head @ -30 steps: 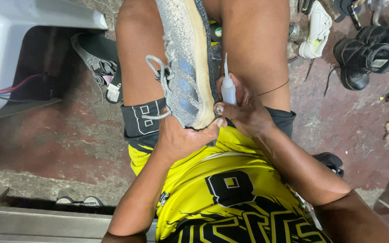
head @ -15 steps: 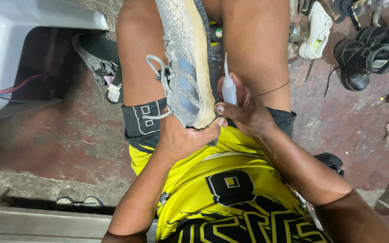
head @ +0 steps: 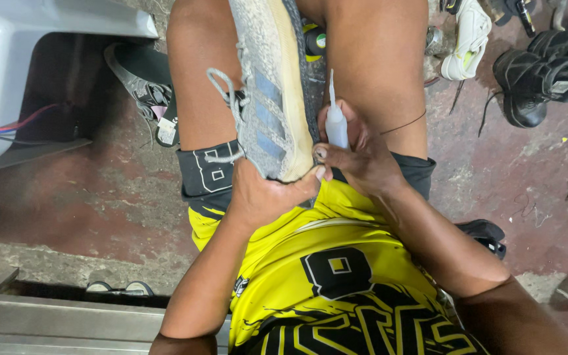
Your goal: The person repairs a sneaker by hand using a needle, thread, and adhesive; they stitch the upper to the sole, apply liquid glue from a small bottle, and trim excess thread with pliers.
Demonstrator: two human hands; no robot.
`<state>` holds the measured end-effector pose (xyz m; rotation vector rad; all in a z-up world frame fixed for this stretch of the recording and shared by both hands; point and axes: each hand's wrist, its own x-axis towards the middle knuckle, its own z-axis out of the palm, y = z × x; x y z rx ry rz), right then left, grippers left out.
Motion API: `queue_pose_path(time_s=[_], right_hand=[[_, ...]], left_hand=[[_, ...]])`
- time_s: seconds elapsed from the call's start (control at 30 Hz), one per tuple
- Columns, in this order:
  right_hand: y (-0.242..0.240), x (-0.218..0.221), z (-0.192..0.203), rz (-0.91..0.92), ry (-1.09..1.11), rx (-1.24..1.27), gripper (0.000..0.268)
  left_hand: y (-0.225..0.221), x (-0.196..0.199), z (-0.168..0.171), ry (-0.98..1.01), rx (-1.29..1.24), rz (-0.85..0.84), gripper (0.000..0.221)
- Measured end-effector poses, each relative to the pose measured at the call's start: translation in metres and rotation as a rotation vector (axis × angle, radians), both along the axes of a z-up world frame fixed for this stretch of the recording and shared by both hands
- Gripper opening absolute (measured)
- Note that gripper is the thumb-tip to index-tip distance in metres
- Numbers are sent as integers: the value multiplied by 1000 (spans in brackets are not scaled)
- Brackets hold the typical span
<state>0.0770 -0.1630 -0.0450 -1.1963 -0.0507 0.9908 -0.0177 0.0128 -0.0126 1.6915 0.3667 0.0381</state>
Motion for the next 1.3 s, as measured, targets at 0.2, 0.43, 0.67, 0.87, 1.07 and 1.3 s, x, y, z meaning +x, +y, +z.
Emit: queue_pose_path(time_s=[0.2,0.43,0.67,0.87,1.07,1.3], right_hand=[[0,-1,-1,-13,51,16,32],[-6,-2,-2,-62,131,127,32],[-6,-1,6,29,46,17,35],[-9,-3,6,-70,133,145,33],[-31,18,19,-263,168,229,38],[-70,63,46,-334,52,315,42]], left_hand=[[4,-1,-1,73,-272,-47,20],[1,1,0,-68,-97,-14,27],[-3,-5,2,-70,5,-41,25],[-1,-12,-11,-67,-216,45,39],[-1,-15,-28,-72,-327,129,57],[-2,-19,-42,-66,-499,211,70]])
